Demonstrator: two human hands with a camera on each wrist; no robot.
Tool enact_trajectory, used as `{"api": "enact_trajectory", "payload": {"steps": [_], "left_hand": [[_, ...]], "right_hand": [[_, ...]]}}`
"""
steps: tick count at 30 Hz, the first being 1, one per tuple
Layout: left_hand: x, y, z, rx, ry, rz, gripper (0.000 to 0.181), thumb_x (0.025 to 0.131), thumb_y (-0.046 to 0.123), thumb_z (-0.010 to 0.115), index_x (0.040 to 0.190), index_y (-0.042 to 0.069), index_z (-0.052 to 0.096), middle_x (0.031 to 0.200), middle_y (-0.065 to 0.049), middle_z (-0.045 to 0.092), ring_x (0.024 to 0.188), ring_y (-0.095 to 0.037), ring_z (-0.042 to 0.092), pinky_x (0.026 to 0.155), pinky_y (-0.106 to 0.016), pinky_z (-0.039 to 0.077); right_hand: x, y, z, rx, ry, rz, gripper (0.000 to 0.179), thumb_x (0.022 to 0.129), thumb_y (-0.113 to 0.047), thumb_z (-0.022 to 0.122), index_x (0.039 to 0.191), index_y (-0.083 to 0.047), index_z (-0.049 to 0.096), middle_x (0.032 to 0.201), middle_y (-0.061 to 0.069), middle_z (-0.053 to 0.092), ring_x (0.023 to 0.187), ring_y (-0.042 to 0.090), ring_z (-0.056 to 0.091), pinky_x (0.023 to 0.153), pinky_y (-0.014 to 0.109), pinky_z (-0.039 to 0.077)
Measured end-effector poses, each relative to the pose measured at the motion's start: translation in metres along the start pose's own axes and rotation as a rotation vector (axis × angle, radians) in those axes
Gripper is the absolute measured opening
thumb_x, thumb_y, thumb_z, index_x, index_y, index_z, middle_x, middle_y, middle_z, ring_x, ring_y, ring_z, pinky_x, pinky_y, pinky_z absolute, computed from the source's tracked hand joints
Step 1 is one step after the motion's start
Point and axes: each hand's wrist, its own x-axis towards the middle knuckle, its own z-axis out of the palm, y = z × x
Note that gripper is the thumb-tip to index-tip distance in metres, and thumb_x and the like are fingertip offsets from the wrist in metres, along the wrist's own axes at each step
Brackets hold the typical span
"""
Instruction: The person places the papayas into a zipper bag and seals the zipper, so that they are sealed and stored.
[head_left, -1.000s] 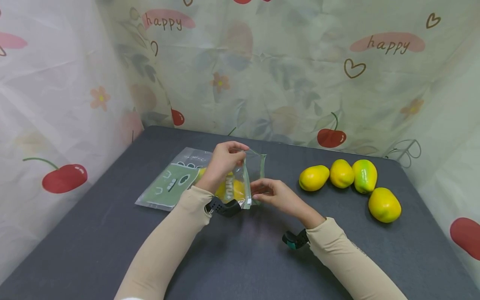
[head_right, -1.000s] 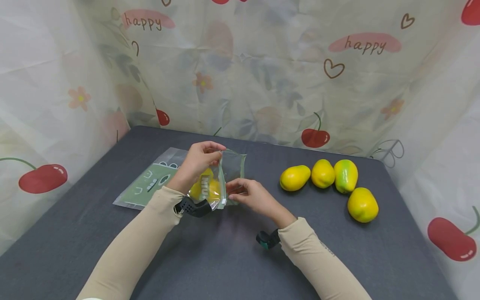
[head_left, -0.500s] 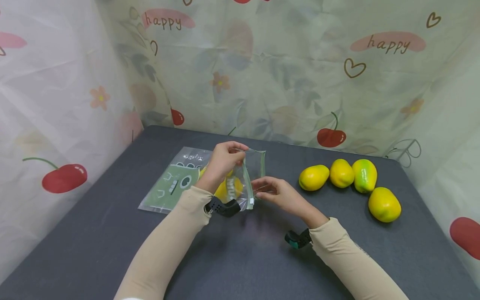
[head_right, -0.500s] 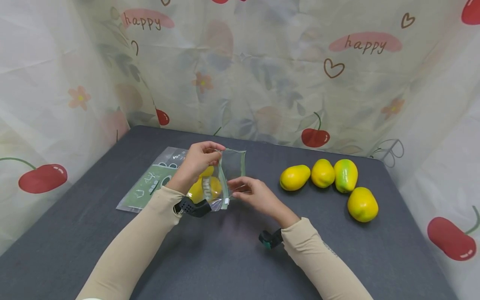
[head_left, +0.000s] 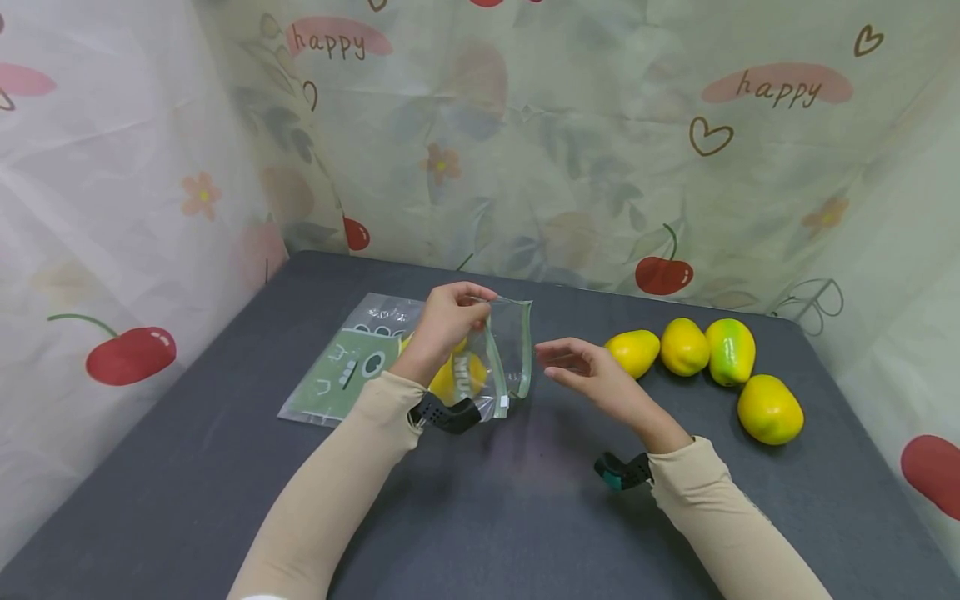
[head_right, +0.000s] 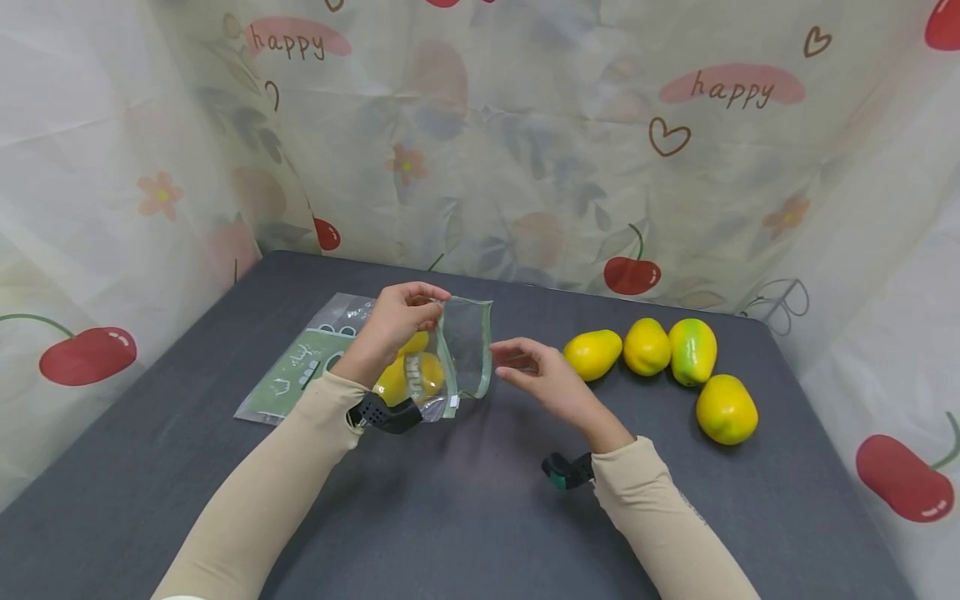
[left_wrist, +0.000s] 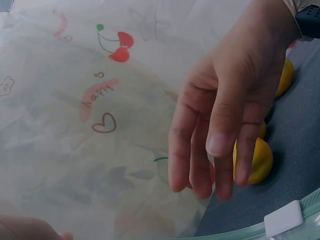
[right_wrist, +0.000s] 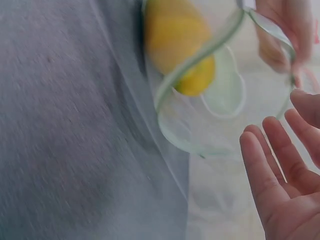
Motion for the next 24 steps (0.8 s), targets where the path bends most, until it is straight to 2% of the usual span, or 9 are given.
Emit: {"api": "enact_trajectory", "payload": {"steps": [4, 8, 11, 15, 18, 21, 24], "left_hand": [[-0.001, 0.0, -0.001, 0.001, -0.008, -0.003, 0.021, 0.085, 0.001, 0.058, 0.1, 0.007, 0.071, 0.089, -0.014, 0.065, 0.069, -0.02, 0.056, 0.065, -0.026, 0.047], [-0.002, 0.0, -0.001, 0.005, -0.009, -0.003, 0.021, 0.086, 0.001, 0.058, 0.101, 0.007, 0.071, 0.084, -0.009, 0.063, 0.07, -0.021, 0.056, 0.065, -0.026, 0.046], [-0.002, 0.0, -0.001, 0.004, -0.009, -0.005, 0.022, 0.086, 0.001, 0.058, 0.102, 0.007, 0.071, 0.085, -0.011, 0.064, 0.069, -0.02, 0.056, 0.065, -0.026, 0.046], [-0.002, 0.0, -0.001, 0.002, -0.008, -0.015, 0.022, 0.086, 0.001, 0.058, 0.103, 0.006, 0.071, 0.092, -0.017, 0.066, 0.07, -0.02, 0.056, 0.063, -0.025, 0.045], [-0.002, -0.001, -0.001, -0.001, -0.008, -0.02, 0.022, 0.086, 0.001, 0.058, 0.103, 0.006, 0.071, 0.093, -0.018, 0.066, 0.072, -0.024, 0.058, 0.062, -0.024, 0.044], [-0.001, -0.002, -0.001, -0.005, -0.007, -0.02, 0.02, 0.086, 0.001, 0.059, 0.101, 0.007, 0.071, 0.088, -0.015, 0.065, 0.074, -0.026, 0.058, 0.061, -0.024, 0.044], [-0.001, -0.002, -0.001, -0.005, -0.007, -0.015, 0.02, 0.086, 0.001, 0.059, 0.101, 0.007, 0.071, 0.083, -0.011, 0.063, 0.071, -0.024, 0.057, 0.06, -0.024, 0.043]], "right_hand": [[-0.006, 0.002, -0.013, -0.029, 0.064, -0.008, 0.042, 0.094, -0.021, 0.061, 0.133, -0.007, 0.054, 0.133, 0.016, 0.057, 0.121, 0.03, 0.057, 0.097, 0.038, 0.05], [-0.012, 0.003, -0.027, -0.071, 0.127, -0.02, 0.044, 0.095, -0.026, 0.061, 0.135, -0.011, 0.052, 0.135, 0.014, 0.055, 0.122, 0.03, 0.055, 0.091, 0.021, 0.049], [-0.016, 0.004, -0.035, -0.056, 0.169, -0.037, 0.047, 0.096, -0.023, 0.06, 0.138, -0.009, 0.047, 0.139, 0.014, 0.051, 0.127, 0.032, 0.051, 0.089, 0.012, 0.046], [-0.021, 0.006, -0.044, -0.048, 0.227, -0.053, 0.051, 0.096, -0.018, 0.058, 0.143, -0.005, 0.041, 0.145, 0.016, 0.044, 0.133, 0.035, 0.044, 0.089, 0.008, 0.044], [-0.025, 0.008, -0.051, -0.078, 0.27, -0.024, 0.056, 0.097, -0.02, 0.058, 0.146, -0.007, 0.036, 0.148, 0.015, 0.04, 0.136, 0.035, 0.04, 0.097, 0.017, 0.045], [-0.029, 0.011, -0.056, -0.1, 0.304, 0.031, 0.06, 0.097, -0.024, 0.057, 0.149, -0.009, 0.031, 0.15, 0.018, 0.037, 0.138, 0.038, 0.037, 0.106, 0.037, 0.041], [-0.031, 0.016, -0.059, -0.113, 0.333, 0.09, 0.065, 0.097, -0.027, 0.056, 0.152, -0.009, 0.026, 0.151, 0.021, 0.033, 0.138, 0.042, 0.034, 0.107, 0.054, 0.036]]}}
